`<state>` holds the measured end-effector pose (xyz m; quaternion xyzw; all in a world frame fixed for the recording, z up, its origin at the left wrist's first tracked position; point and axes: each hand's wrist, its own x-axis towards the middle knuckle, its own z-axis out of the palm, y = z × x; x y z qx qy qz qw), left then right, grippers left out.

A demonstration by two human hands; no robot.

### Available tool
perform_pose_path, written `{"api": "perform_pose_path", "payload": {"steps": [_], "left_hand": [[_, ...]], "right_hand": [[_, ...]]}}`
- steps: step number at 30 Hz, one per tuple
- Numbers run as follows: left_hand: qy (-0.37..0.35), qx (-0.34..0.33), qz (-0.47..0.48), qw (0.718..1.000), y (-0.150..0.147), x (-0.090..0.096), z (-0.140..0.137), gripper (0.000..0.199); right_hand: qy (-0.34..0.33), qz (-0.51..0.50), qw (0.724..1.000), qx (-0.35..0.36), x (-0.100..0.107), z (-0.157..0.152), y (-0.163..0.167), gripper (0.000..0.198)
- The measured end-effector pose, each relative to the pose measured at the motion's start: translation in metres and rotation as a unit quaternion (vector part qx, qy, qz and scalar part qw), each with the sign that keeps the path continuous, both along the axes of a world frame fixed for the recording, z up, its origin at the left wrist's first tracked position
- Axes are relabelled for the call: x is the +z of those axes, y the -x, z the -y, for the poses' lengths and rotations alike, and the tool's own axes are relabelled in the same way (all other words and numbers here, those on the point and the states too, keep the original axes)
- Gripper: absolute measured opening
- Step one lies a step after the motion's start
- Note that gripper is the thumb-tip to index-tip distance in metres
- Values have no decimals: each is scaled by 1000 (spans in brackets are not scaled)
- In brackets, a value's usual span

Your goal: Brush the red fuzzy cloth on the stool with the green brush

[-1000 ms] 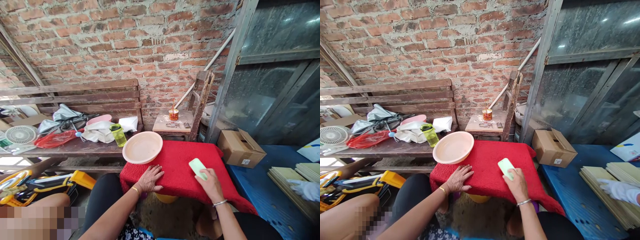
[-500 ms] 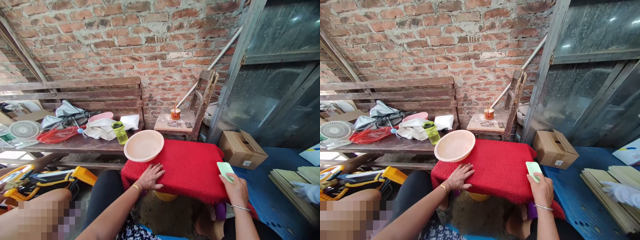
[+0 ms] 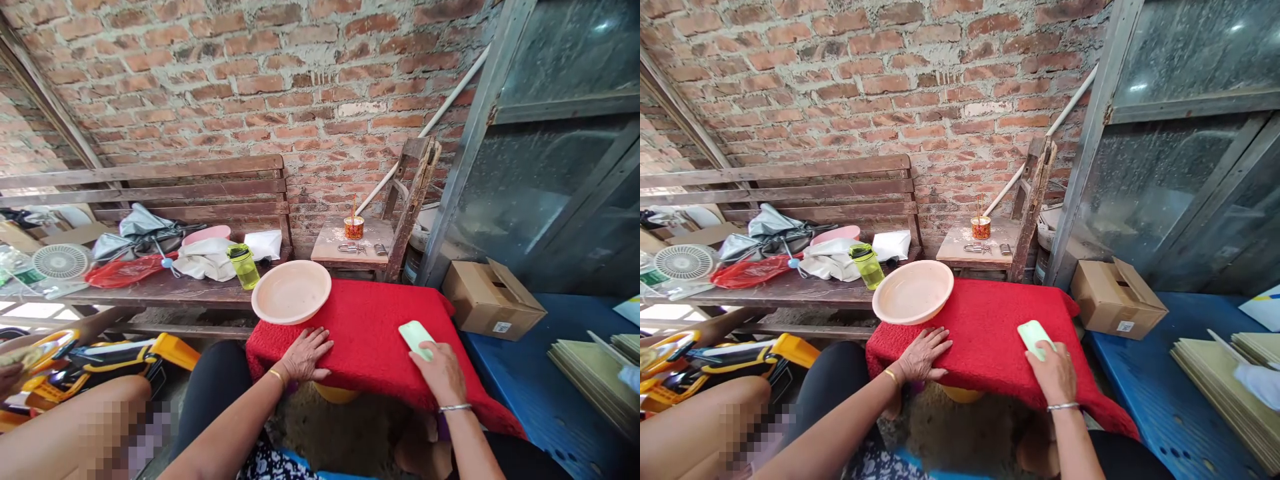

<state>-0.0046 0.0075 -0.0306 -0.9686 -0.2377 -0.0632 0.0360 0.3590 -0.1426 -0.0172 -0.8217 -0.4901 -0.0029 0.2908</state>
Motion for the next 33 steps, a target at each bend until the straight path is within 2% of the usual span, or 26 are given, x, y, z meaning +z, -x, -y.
{"api": "perform_pose_path", "payload": {"steps": [3, 5, 7, 9, 13, 15, 17, 21, 24, 27, 29, 33], "left_hand": [[8, 1, 3, 1000, -1, -1, 0, 74], [11, 1, 10, 1000, -1, -2, 0, 74], [9, -2, 15, 1000, -1, -3, 0, 73], [4, -4, 16, 1000, -1, -3, 0, 74], [-4, -1, 7, 1000, 1, -4, -1, 75], [-5, 2, 2, 1000, 1, -5, -1, 75], [-4, 3, 0, 1000, 2, -6, -2, 75], [-6, 1, 6, 1000, 1, -8, -2, 75], [-8, -5, 11, 1000, 1, -8, -2, 75], [-14, -10, 17, 1000, 0, -9, -2, 75], [-21, -10, 21, 999, 1, -9, -2, 74], [-23, -11, 18, 1000, 1, -7, -1, 73]], "right_hand": [[3, 7, 992, -124, -2, 15, -37, 37], [-20, -8, 990, -139, -2, 17, -42, 39], [-61, -33, 994, -84, -2, 11, -29, 40], [-89, -55, 995, 4, -2, 0, -2, 36], [-56, -40, 983, 173, 1, -22, 55, 19], [-38, -17, 976, 212, 3, -27, 67, 15], [-33, -6, 980, 195, 1, -27, 62, 15], [-32, -6, 997, 72, -9, -14, 17, 23], [-27, 15, 999, -24, -15, 1, -23, 34], [-41, 18, 995, -85, -16, 7, -41, 40], [-69, -9, 995, -73, -14, 3, -35, 42], [-97, -60, 993, 25, -8, -17, 10, 34]]}}
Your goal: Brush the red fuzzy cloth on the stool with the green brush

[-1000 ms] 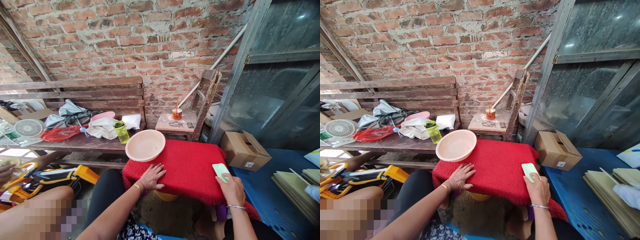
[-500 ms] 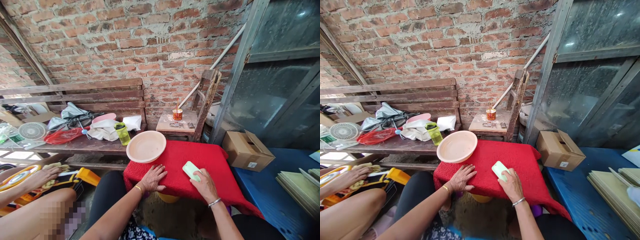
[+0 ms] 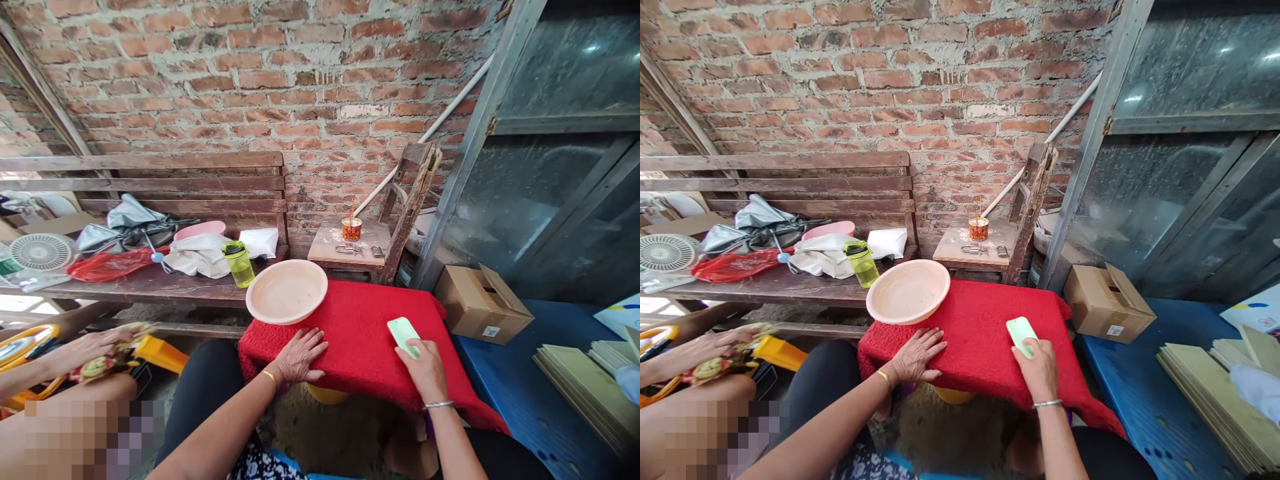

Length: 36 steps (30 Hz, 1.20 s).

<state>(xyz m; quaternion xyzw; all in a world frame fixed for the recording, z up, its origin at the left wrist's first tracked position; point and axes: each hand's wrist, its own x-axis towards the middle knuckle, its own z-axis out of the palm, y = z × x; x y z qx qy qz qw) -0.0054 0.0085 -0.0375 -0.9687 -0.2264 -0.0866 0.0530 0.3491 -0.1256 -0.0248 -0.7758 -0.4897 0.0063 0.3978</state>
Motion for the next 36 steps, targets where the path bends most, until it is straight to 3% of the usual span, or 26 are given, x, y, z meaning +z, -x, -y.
{"api": "perform_pose_path", "payload": {"steps": [4, 7, 15, 18, 22, 26, 29, 31, 36], "left_hand": [[11, 3, -10, 1000, 0, 4, 1, 74], [9, 4, -12, 1000, 0, 7, 3, 73], [-12, 4, -2, 1000, 0, 6, 5, 73], [-12, 1, 0, 1000, 0, 4, 4, 73], [-9, 1, -1, 1000, 0, 3, 3, 73], [-1, 1, -5, 1000, 0, 5, 3, 73], [3, 2, -10, 1000, 0, 7, 4, 73], [3, 4, -9, 1000, 0, 8, 5, 73], [-5, 1, 0, 1000, -1, 8, 5, 71]], "right_hand": [[29, 48, 990, 132, 7, -14, 47, 15], [38, 84, 983, 161, 10, -15, 56, 14], [65, 53, 996, -43, 3, 2, -10, 26], [32, 20, 997, -66, 4, 6, -21, 33], [-15, -25, 1000, 10, 8, 0, 2, 35], [25, 7, 989, 143, 12, -8, 42, 19], [43, 50, 980, 185, 12, -10, 52, 16], [51, 56, 986, 148, 10, -9, 42, 16], [46, 49, 997, -33, 3, 3, -12, 28]]}}
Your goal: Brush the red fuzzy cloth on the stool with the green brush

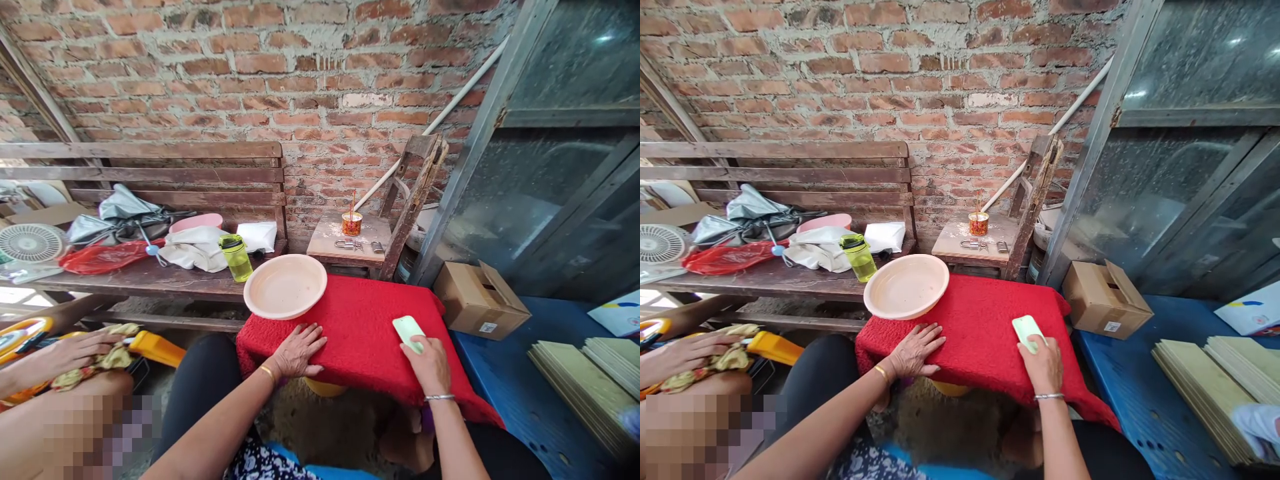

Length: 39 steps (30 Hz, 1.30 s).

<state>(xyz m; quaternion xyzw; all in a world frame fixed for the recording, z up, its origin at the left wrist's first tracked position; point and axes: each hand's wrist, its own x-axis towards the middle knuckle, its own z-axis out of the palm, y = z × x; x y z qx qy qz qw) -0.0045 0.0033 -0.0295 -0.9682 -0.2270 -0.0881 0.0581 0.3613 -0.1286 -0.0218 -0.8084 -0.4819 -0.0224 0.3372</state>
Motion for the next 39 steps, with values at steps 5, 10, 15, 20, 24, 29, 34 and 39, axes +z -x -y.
{"api": "perform_pose_path", "payload": {"steps": [5, 10, 15, 20, 24, 29, 34, 39], "left_hand": [[-4, -2, 3, 1000, 0, -3, -1, 73], [5, 1, -8, 1000, 0, -2, -1, 73], [18, 7, -9, 1000, 0, -2, 0, 73], [24, 6, -3, 1000, -1, -2, 0, 72], [24, 3, 2, 1000, -1, -4, -1, 72], [22, 5, 6, 1000, -1, -7, -2, 72], [29, 5, 1, 1000, -1, -8, -2, 72], [23, 6, 3, 1000, -1, -9, -2, 72]], "right_hand": [[-51, -46, 997, -28, -1, 3, -8, 41], [-17, -38, 990, 137, 3, -9, 42, 22], [2, -9, 988, 154, 1, -12, 54, 17], [-25, -31, 998, 55, -7, -7, 21, 34], [-52, -36, 998, 10, -8, -5, 7, 45], [-38, -61, 994, 88, -4, -9, 29, 34], [-19, -21, 989, 143, -3, -12, 44, 21], [-22, -80, 991, 108, -6, -12, 36, 27]]}}
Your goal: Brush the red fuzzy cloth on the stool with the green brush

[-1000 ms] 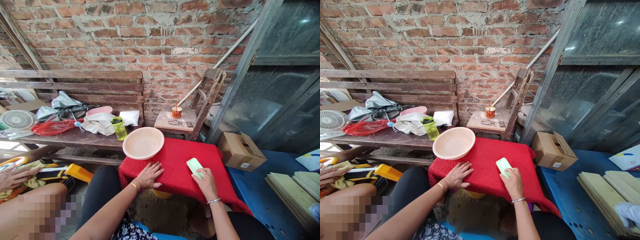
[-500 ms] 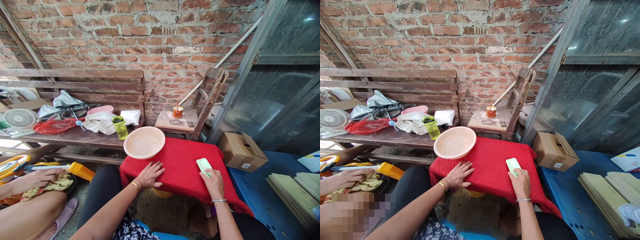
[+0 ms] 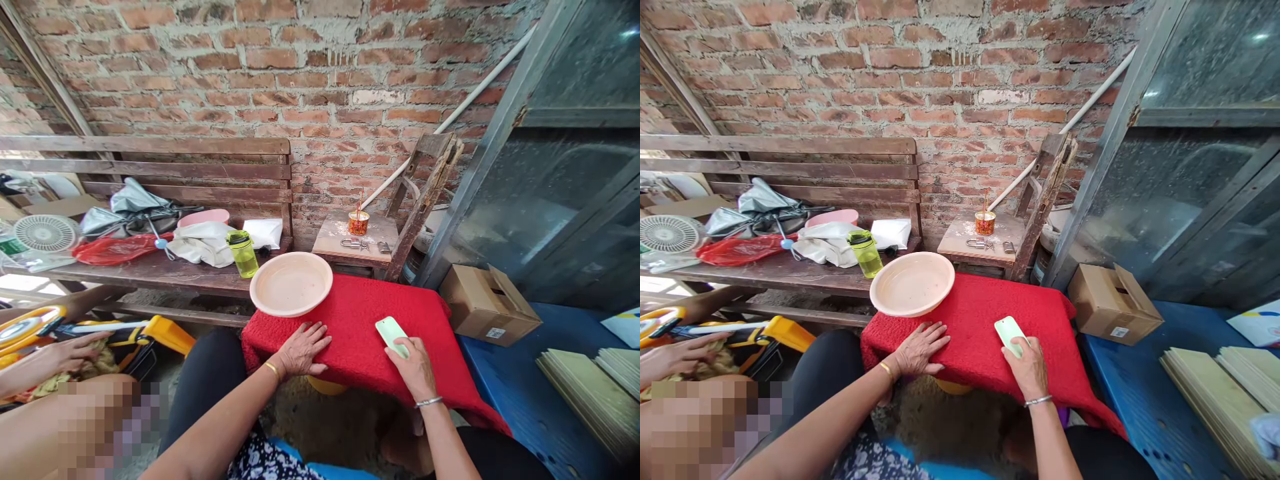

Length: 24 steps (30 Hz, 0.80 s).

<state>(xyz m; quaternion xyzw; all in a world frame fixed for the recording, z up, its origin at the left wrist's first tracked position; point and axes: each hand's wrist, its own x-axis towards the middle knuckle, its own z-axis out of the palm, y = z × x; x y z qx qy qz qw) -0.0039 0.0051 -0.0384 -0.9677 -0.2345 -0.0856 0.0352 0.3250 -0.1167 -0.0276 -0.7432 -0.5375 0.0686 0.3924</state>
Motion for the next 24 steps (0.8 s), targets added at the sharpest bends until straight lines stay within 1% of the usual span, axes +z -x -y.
{"api": "perform_pose_path", "payload": {"steps": [6, 19, 22, 24], "left_hand": [[-9, -2, 1, 1000, 0, 2, 1, 72], [-13, 0, 5, 1000, -1, 7, 4, 71], [-21, -2, 7, 1000, -1, 8, 4, 71], [-26, -5, 10, 1000, -1, 8, 4, 71]], "right_hand": [[-1, -11, 1000, -6, -2, 0, -1, 31], [-13, -7, 1000, -13, 0, 2, -4, 40], [-25, 11, 999, -36, 2, 3, -13, 48], [-38, 18, 996, -74, 3, 5, -22, 56]]}}
